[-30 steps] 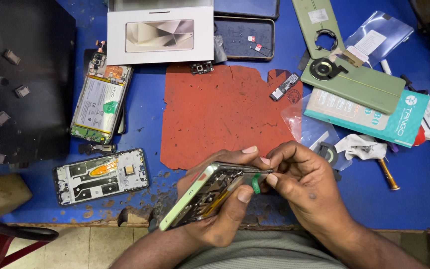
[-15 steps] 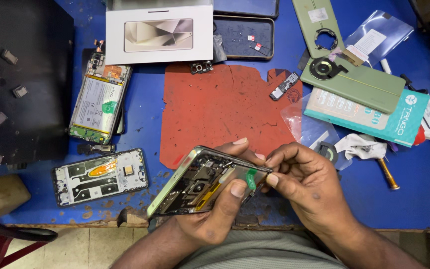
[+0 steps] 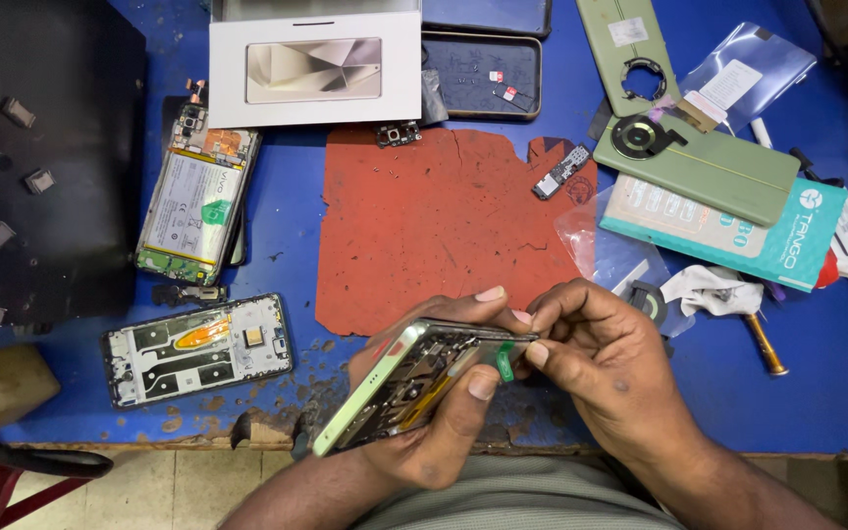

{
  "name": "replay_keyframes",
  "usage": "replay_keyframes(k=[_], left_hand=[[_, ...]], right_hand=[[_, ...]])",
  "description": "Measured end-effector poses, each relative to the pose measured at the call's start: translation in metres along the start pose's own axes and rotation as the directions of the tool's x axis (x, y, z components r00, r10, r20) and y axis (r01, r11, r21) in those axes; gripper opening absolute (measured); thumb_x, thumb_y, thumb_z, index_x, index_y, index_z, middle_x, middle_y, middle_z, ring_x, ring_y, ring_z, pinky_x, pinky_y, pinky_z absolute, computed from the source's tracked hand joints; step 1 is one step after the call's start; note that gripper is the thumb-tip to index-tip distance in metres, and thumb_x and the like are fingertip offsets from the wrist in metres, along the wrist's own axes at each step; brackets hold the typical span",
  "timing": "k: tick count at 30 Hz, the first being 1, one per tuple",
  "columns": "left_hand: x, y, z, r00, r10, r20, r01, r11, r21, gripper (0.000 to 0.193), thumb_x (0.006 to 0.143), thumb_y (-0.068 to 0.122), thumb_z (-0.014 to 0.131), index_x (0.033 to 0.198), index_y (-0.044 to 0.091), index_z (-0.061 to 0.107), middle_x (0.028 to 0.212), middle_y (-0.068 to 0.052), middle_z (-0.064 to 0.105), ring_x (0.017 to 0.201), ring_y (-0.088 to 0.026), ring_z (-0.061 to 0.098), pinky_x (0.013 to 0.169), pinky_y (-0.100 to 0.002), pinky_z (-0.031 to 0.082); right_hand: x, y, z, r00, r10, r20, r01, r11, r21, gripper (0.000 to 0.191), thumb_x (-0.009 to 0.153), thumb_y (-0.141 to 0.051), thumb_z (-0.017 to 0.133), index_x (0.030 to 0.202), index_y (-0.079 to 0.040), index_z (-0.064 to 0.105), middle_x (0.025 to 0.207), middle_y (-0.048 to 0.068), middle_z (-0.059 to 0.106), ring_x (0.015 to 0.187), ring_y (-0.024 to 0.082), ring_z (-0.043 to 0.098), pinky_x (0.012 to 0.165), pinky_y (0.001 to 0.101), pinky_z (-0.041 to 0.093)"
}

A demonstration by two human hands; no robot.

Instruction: The person applies a thin adhesive strip to the back of a rose-gold smartphone back cover, then wipes the surface with a white cloth. They place the back cover onto the phone chassis and press the edges to secure it. The person then handles the assembled phone, turning it over to show the front and back.

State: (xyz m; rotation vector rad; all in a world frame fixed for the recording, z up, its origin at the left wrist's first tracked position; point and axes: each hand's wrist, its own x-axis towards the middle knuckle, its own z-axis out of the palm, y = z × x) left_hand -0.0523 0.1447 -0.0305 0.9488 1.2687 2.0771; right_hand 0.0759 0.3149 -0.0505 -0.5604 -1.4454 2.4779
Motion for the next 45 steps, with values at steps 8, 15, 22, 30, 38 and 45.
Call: replay_keyframes(k=[8,15,22,30,38,45], left_hand=[[-0.002,-0.008,0.001,0.999,0.034,0.001,-0.034,0.996,-0.084,0.04,0.113,0.004,0.058,0.15,-0.005,0.048,0.133,-0.023,0.063,0.127,-0.024,0.067,0.109,-0.036,0.061],[-0.003,-0.008,0.001,1.0,0.018,0.006,-0.017,0.995,-0.095,0.04,0.113,0.002,0.058,0.151,-0.005,0.048,0.13,-0.023,0.066,0.125,-0.024,0.069,0.108,-0.036,0.062],[0.0,-0.003,0.0,1.0,0.025,0.005,-0.025,0.999,0.024,0.04,0.111,0.006,0.06,0.149,-0.006,0.051,0.126,-0.022,0.07,0.119,-0.023,0.073,0.103,-0.032,0.063],[0.0,-0.005,0.001,0.999,0.043,0.004,-0.043,0.998,0.04,0.038,0.112,0.007,0.06,0.146,-0.007,0.051,0.126,-0.021,0.071,0.12,-0.024,0.073,0.106,-0.035,0.063],[0.015,-0.003,0.001,0.955,-0.117,-0.272,0.074,0.984,-0.164,0.045,0.101,0.006,0.058,0.142,-0.01,0.048,0.129,-0.022,0.068,0.112,-0.029,0.074,0.098,-0.043,0.067],[0.031,0.003,-0.006,0.876,-0.406,-0.26,0.277,0.866,-0.416,0.049,0.098,0.01,0.056,0.143,-0.009,0.051,0.106,-0.023,0.074,0.095,-0.024,0.073,0.085,-0.038,0.062]], right_hand=[[0.001,0.001,-0.003,1.0,-0.003,0.009,0.003,1.0,0.02,0.018,0.095,0.002,0.071,0.111,0.003,0.063,0.101,0.013,0.069,0.092,0.018,0.069,0.084,0.0343,0.059],[0.001,0.0,-0.003,1.0,0.017,0.002,-0.017,1.0,0.008,0.018,0.095,0.001,0.071,0.11,0.003,0.064,0.101,0.012,0.069,0.092,0.018,0.069,0.083,0.035,0.059],[0.001,0.001,0.001,1.0,0.016,0.005,-0.016,0.999,0.039,0.016,0.095,0.003,0.07,0.109,0.002,0.062,0.102,0.012,0.069,0.092,0.017,0.067,0.083,0.0343,0.057],[0.002,0.001,0.002,1.0,0.017,-0.011,-0.017,0.999,0.033,0.018,0.094,0.002,0.07,0.111,0.002,0.062,0.105,0.012,0.069,0.093,0.017,0.067,0.083,0.0334,0.056],[-0.005,-0.012,-0.004,0.993,-0.113,-0.044,0.098,0.96,-0.263,0.03,0.093,0.001,0.07,0.121,0.004,0.063,0.102,0.011,0.067,0.091,0.016,0.069,0.082,0.0333,0.063],[-0.01,-0.033,0.003,0.934,-0.354,0.053,0.294,0.675,-0.676,0.02,0.091,0.004,0.07,0.111,0.002,0.07,0.108,0.009,0.07,0.089,0.013,0.068,0.075,0.0246,0.056]])
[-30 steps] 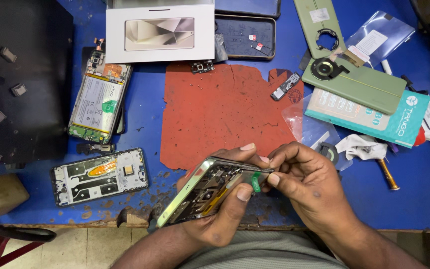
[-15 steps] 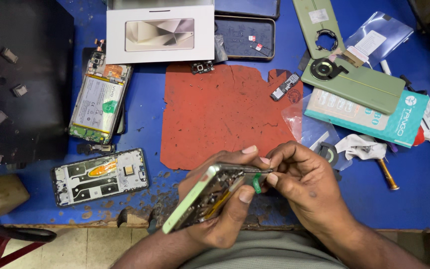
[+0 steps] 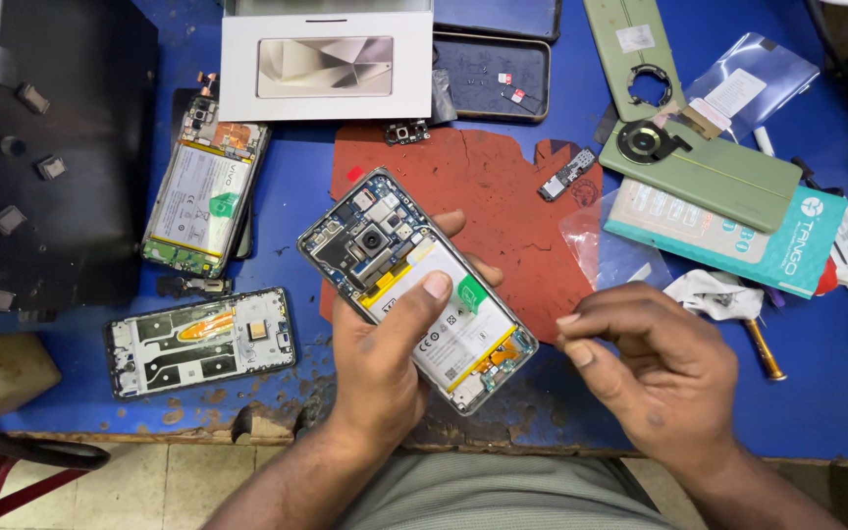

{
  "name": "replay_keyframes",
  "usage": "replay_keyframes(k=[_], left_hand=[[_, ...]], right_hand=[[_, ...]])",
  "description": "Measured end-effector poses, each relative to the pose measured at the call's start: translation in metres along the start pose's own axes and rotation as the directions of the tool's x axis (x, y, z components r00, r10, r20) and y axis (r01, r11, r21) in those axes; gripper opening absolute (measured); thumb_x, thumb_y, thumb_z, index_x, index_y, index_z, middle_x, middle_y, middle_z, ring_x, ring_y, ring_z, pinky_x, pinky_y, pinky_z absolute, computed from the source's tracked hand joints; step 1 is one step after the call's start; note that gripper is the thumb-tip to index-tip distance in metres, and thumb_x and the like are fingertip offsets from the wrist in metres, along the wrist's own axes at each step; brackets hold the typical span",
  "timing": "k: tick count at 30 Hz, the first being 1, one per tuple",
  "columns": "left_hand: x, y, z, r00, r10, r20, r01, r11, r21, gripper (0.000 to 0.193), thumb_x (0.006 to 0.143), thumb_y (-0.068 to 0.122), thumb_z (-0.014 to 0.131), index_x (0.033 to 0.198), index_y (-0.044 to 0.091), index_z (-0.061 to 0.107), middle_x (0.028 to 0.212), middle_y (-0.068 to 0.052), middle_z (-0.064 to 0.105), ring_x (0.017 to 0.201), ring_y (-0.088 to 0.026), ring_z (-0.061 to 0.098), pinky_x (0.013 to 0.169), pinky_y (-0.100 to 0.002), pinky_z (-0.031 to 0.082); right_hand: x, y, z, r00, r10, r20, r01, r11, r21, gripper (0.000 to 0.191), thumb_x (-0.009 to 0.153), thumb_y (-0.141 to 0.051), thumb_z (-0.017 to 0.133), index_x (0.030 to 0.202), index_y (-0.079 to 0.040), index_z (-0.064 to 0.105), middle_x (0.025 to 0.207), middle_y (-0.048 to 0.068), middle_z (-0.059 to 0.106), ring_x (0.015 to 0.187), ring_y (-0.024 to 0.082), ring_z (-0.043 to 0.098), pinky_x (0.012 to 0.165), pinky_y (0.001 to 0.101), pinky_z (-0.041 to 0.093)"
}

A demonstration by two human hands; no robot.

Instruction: The person applies a thin adhesive strip to the back of a rose-gold smartphone back cover, then wipes the surface with a white cloth. They place the back cover onto the phone chassis and press the edges to secure it. The person then handles the assembled phone, turning it over to show the front and back.

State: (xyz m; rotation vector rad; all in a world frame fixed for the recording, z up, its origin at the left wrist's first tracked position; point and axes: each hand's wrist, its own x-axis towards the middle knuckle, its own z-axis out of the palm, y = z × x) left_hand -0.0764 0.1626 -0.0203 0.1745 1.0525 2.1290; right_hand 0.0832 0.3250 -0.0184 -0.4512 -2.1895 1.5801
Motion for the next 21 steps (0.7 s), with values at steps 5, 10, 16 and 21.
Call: replay_keyframes(k=[5,10,16,21], left_hand=[[-0.002,-0.002,0.003,0.998,0.056,-0.008,-0.056,0.998,0.039,0.047,0.099,0.008,0.057,0.143,-0.009,0.05,0.107,-0.02,0.072,0.1,-0.024,0.074,0.088,-0.038,0.063],[-0.007,-0.001,0.003,0.993,0.12,0.002,-0.119,0.984,0.133,0.045,0.101,0.009,0.058,0.142,-0.01,0.052,0.107,-0.02,0.074,0.099,-0.024,0.074,0.088,-0.038,0.063],[-0.014,0.002,0.002,0.987,0.149,0.057,-0.158,0.966,0.205,0.046,0.103,0.012,0.057,0.144,-0.009,0.051,0.111,-0.02,0.075,0.102,-0.022,0.073,0.093,-0.037,0.061],[-0.016,0.001,0.002,0.982,0.171,0.083,-0.184,0.967,0.177,0.046,0.104,0.01,0.057,0.144,-0.011,0.049,0.113,-0.021,0.073,0.106,-0.023,0.072,0.096,-0.038,0.061]], right_hand=[[0.006,-0.009,0.009,0.953,-0.289,0.088,0.302,0.896,-0.325,0.027,0.082,0.004,0.079,0.107,-0.004,0.075,0.099,0.008,0.071,0.088,0.016,0.073,0.076,0.0277,0.06],[0.007,-0.011,0.018,0.901,-0.421,0.103,0.425,0.81,-0.404,0.032,0.08,0.005,0.081,0.109,-0.005,0.075,0.1,0.009,0.07,0.088,0.02,0.073,0.074,0.0302,0.06],[0.004,-0.007,0.016,0.886,-0.449,0.113,0.455,0.799,-0.394,0.034,0.08,0.005,0.081,0.112,-0.006,0.074,0.105,0.01,0.068,0.091,0.02,0.073,0.075,0.0309,0.06],[0.0,-0.002,0.015,0.878,-0.466,0.109,0.469,0.793,-0.388,0.034,0.082,0.004,0.082,0.113,-0.006,0.072,0.106,0.01,0.068,0.092,0.021,0.073,0.076,0.0318,0.061]])
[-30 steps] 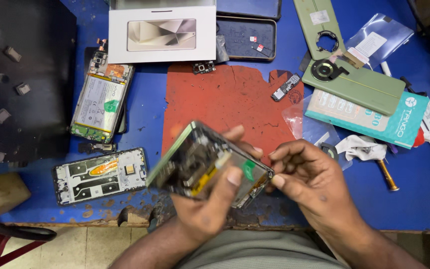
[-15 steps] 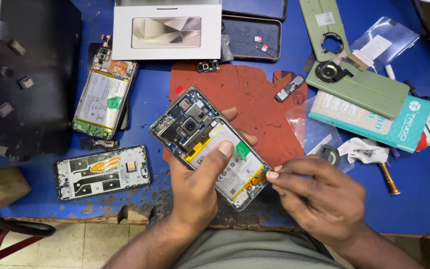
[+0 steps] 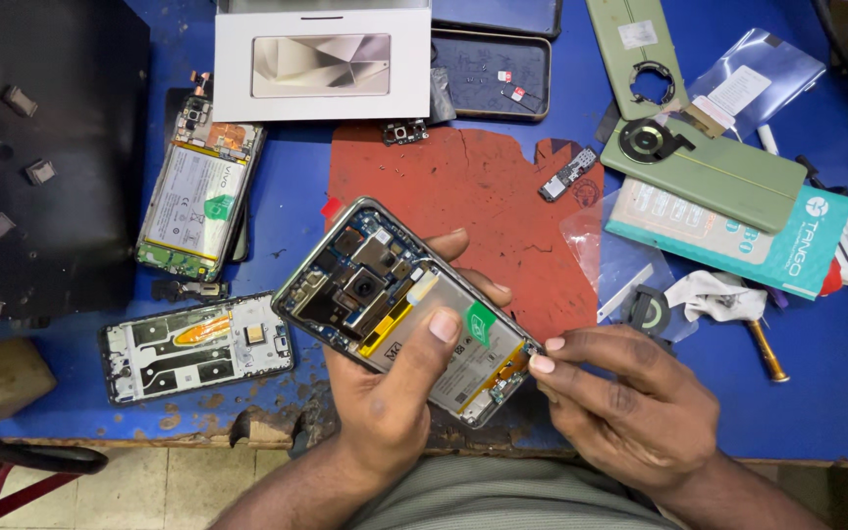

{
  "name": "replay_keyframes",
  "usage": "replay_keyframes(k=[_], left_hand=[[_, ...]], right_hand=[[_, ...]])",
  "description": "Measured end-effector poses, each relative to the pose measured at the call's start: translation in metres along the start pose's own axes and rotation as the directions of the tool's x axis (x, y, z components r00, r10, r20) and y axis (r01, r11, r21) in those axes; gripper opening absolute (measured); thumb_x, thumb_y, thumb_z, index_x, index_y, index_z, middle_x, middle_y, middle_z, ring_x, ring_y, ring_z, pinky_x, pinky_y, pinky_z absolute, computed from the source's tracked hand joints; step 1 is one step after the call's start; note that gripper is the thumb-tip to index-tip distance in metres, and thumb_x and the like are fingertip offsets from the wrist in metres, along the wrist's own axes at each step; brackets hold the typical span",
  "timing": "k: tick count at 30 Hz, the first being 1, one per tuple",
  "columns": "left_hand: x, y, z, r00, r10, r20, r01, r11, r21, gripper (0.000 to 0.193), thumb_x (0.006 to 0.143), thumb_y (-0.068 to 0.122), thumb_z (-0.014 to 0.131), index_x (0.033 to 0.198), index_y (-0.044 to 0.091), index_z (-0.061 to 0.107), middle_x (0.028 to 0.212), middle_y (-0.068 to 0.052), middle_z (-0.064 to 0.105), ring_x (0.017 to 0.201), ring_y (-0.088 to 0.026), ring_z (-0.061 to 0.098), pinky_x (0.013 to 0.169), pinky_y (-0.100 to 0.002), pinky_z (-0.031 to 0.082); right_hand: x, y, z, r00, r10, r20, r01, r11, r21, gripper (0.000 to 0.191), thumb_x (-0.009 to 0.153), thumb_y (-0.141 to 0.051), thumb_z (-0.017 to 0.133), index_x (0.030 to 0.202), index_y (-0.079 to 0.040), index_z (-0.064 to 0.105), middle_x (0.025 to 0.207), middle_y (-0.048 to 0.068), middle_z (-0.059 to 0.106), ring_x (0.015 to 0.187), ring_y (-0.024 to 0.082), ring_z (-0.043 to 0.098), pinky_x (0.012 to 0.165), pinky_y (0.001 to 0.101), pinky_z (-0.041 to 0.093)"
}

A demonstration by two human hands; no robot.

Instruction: The person applies a thin adhesive strip to the back of a rose-gold smartphone back cover, then wipes the surface with a white cloth. They place the back cover onto the phone chassis and press the edges to secure it. The person then handles the assembled phone, turning it over to show the front and back.

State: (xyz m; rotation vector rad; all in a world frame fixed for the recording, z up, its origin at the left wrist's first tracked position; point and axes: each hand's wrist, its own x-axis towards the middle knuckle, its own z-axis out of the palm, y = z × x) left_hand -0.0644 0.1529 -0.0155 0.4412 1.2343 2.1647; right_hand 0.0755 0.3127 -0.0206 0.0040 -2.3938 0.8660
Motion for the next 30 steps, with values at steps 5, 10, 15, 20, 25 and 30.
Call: replay_keyframes(k=[5,10,15,20,25,30], left_hand=[[-0.003,-0.002,-0.001,1.0,0.02,0.018,-0.019,1.0,-0.014,0.045,0.104,0.008,0.056,0.144,-0.012,0.047,0.115,-0.022,0.073,0.11,-0.024,0.072,0.099,-0.04,0.062],[-0.005,-0.003,0.0,0.999,0.043,0.027,-0.043,0.999,-0.023,0.046,0.105,0.008,0.056,0.145,-0.011,0.046,0.117,-0.022,0.072,0.111,-0.023,0.07,0.1,-0.039,0.061],[-0.004,0.001,0.001,1.0,-0.015,0.009,0.015,1.0,-0.002,0.047,0.104,0.01,0.056,0.145,-0.011,0.048,0.114,-0.022,0.073,0.108,-0.023,0.072,0.098,-0.038,0.061],[0.001,0.001,0.002,0.996,-0.084,-0.02,0.083,0.995,-0.048,0.047,0.102,0.012,0.058,0.143,-0.01,0.051,0.108,-0.023,0.075,0.099,-0.023,0.074,0.091,-0.038,0.062],[0.004,-0.001,0.002,0.992,-0.123,0.0,0.121,0.983,-0.136,0.049,0.101,0.012,0.057,0.144,-0.01,0.049,0.109,-0.023,0.074,0.099,-0.024,0.074,0.091,-0.039,0.062],[0.007,0.001,0.002,0.986,-0.165,0.02,0.166,0.973,-0.159,0.049,0.1,0.013,0.054,0.144,-0.01,0.049,0.107,-0.022,0.074,0.096,-0.023,0.073,0.088,-0.039,0.063]], right_hand=[[-0.003,0.001,0.001,1.0,0.018,0.005,-0.018,1.0,0.016,0.033,0.082,0.003,0.082,0.112,-0.006,0.073,0.106,0.009,0.067,0.092,0.02,0.073,0.075,0.0315,0.06],[-0.002,0.002,0.002,1.0,0.015,0.007,-0.015,0.999,0.038,0.034,0.082,0.004,0.082,0.113,-0.006,0.073,0.108,0.01,0.067,0.093,0.02,0.073,0.076,0.0315,0.06],[0.001,0.006,-0.003,0.999,-0.04,0.032,0.04,0.999,-0.002,0.038,0.078,0.007,0.08,0.113,-0.007,0.073,0.11,0.01,0.066,0.095,0.024,0.073,0.078,0.0346,0.061],[0.009,0.01,-0.012,0.99,-0.096,0.106,0.095,0.995,0.018,0.04,0.077,0.001,0.086,0.114,-0.007,0.073,0.11,0.011,0.066,0.093,0.024,0.072,0.075,0.0336,0.062],[0.019,0.014,-0.018,0.971,-0.206,0.121,0.204,0.979,0.023,0.038,0.078,0.0,0.086,0.113,-0.005,0.073,0.107,0.01,0.066,0.092,0.025,0.073,0.077,0.0358,0.063],[0.023,0.015,-0.02,0.967,-0.202,0.156,0.198,0.979,0.045,0.035,0.078,-0.003,0.087,0.11,-0.005,0.075,0.102,0.007,0.066,0.088,0.02,0.072,0.072,0.0325,0.062]])
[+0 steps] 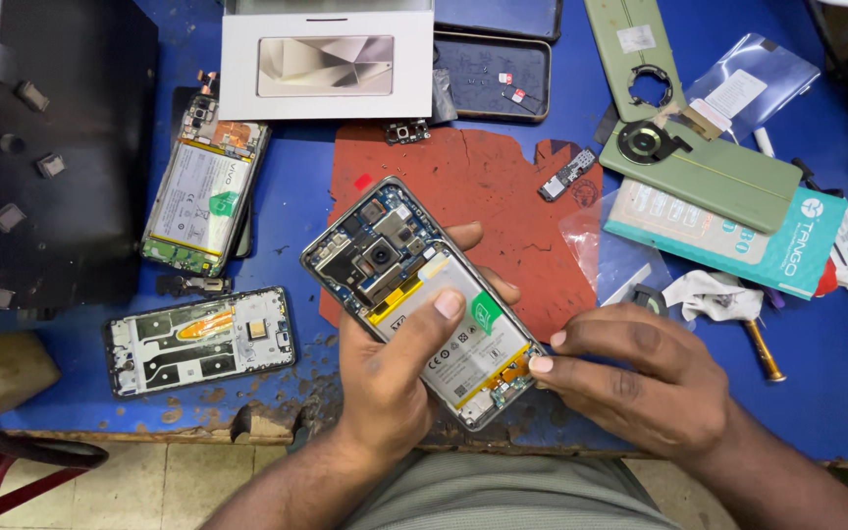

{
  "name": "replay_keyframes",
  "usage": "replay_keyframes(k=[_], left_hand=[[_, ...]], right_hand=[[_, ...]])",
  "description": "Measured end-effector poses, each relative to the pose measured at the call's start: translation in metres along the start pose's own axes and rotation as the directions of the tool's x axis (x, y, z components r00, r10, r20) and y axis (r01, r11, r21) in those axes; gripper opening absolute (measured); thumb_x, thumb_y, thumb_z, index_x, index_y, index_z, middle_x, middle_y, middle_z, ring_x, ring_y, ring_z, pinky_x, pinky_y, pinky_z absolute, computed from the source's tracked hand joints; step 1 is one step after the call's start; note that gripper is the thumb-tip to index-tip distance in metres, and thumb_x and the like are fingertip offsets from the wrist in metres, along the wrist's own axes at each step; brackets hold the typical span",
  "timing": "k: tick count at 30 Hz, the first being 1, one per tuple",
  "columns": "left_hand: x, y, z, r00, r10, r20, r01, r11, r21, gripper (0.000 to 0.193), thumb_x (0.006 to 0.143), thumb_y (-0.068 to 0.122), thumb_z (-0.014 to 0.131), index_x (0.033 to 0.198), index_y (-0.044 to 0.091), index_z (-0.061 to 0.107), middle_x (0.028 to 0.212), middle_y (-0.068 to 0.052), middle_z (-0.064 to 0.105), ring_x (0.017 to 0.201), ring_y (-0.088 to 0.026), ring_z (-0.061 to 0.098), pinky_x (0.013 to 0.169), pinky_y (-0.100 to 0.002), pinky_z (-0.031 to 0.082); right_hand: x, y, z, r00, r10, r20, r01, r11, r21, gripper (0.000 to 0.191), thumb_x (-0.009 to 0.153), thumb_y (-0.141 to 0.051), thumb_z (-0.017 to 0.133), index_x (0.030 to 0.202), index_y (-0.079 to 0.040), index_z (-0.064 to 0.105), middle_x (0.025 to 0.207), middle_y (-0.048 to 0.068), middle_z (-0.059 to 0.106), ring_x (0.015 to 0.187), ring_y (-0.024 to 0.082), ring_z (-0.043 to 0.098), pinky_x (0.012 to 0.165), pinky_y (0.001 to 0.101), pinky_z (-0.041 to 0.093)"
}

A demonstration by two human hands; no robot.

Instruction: The person applies a thin adhesive strip to the back of a rose-gold smartphone back cover, then wipes the surface with a white cloth. They place the back cover onto the phone chassis and press the edges to secure it. The person then handles the assembled phone, turning it over to show the front and back.

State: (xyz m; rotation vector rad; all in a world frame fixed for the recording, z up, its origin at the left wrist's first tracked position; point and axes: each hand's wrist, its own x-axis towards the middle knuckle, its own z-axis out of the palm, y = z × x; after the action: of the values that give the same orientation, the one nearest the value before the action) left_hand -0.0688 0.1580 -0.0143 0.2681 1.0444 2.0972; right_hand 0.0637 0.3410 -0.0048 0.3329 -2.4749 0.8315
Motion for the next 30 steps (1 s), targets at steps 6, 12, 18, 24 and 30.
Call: replay_keyframes(k=[6,12,18,24,30], left_hand=[[0.002,0.0,0.0,0.999,-0.039,0.009,0.039,0.999,-0.021,0.049,0.099,0.011,0.053,0.144,-0.009,0.051,0.106,-0.022,0.073,0.095,-0.022,0.073,0.086,-0.038,0.063],[0.003,0.0,0.001,0.998,-0.067,0.004,0.067,0.996,-0.053,0.049,0.098,0.011,0.054,0.143,-0.008,0.052,0.105,-0.022,0.074,0.093,-0.023,0.073,0.085,-0.039,0.063],[-0.001,0.001,0.003,0.998,-0.057,-0.003,0.057,0.998,-0.038,0.048,0.099,0.011,0.055,0.143,-0.008,0.053,0.106,-0.022,0.074,0.094,-0.022,0.073,0.086,-0.038,0.062],[-0.003,0.001,0.003,0.998,-0.054,0.02,0.054,0.998,-0.019,0.049,0.099,0.011,0.055,0.144,-0.009,0.052,0.108,-0.022,0.074,0.097,-0.022,0.073,0.087,-0.038,0.062],[-0.009,0.0,0.002,0.997,0.001,0.074,-0.005,0.999,0.054,0.048,0.102,0.009,0.055,0.145,-0.011,0.049,0.112,-0.022,0.073,0.102,-0.022,0.072,0.092,-0.038,0.062]], right_hand=[[-0.001,0.002,-0.004,0.999,-0.031,-0.016,0.032,0.999,0.031,0.033,0.078,-0.002,0.085,0.109,-0.007,0.074,0.105,0.009,0.066,0.09,0.019,0.072,0.075,0.0332,0.063],[0.0,-0.001,-0.005,0.999,-0.013,-0.042,0.014,1.0,0.014,0.032,0.078,-0.008,0.089,0.105,-0.005,0.072,0.102,0.008,0.068,0.088,0.019,0.072,0.074,0.0338,0.064],[0.005,0.0,-0.006,0.989,-0.15,0.014,0.151,0.986,-0.07,0.03,0.08,-0.006,0.088,0.107,-0.002,0.075,0.1,0.009,0.068,0.088,0.022,0.073,0.073,0.0338,0.063],[0.006,0.001,-0.014,0.954,-0.28,0.104,0.294,0.943,-0.157,0.026,0.082,-0.002,0.078,0.108,0.003,0.074,0.101,0.012,0.067,0.09,0.025,0.071,0.076,0.0391,0.063],[0.003,-0.001,-0.015,0.94,-0.317,0.123,0.336,0.923,-0.187,0.028,0.082,-0.004,0.075,0.107,0.009,0.071,0.1,0.017,0.066,0.091,0.028,0.07,0.078,0.044,0.065]])
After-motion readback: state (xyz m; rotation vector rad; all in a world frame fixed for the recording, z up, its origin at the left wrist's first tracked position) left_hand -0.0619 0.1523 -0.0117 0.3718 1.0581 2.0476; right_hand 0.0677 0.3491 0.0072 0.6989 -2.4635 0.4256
